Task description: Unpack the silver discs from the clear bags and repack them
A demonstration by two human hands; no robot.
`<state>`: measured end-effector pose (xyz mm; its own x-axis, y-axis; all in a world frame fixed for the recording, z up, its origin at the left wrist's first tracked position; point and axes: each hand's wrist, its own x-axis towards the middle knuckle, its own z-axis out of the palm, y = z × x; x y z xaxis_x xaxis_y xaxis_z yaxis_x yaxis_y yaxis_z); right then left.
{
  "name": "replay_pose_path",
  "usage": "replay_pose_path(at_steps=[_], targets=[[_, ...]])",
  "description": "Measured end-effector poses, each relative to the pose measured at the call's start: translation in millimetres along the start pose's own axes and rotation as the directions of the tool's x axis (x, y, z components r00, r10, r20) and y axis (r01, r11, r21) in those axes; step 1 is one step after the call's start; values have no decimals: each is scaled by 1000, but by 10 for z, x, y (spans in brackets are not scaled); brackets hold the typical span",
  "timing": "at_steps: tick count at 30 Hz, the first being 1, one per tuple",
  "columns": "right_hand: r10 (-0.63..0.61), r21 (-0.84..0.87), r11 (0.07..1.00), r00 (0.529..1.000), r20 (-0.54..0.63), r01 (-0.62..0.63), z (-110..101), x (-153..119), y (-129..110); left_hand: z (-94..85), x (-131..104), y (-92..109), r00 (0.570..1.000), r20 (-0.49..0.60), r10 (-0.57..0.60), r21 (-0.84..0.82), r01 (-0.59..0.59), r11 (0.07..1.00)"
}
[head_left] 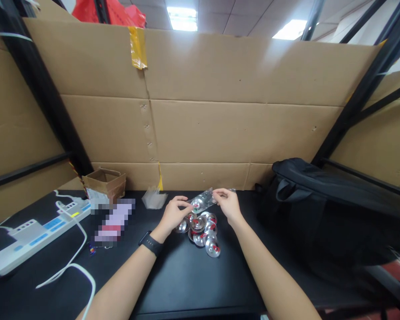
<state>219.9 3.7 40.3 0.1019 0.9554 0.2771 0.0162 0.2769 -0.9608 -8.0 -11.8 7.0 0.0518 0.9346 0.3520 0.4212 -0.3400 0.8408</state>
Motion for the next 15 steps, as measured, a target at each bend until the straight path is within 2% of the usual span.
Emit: replay_pose_path(at_steps=[4, 9, 12, 15], targets=[[3, 30, 1000, 990, -139, 1, -117, 80, 35, -3, -25, -43, 992, 127, 18, 212, -45, 976], [82, 166, 984, 991, -102, -65, -88, 67, 53, 1, -87, -24, 981, 134, 140, 365, -180, 913], [121, 287, 954, 989, -83, -92, 45, -16, 44, -13, -118, 62, 978, 76, 194, 359, -209, 910], [113, 387, 920, 986, -122, -58, 221, -142, 41, 14, -130, 183, 977, 71, 202, 223, -213, 951]])
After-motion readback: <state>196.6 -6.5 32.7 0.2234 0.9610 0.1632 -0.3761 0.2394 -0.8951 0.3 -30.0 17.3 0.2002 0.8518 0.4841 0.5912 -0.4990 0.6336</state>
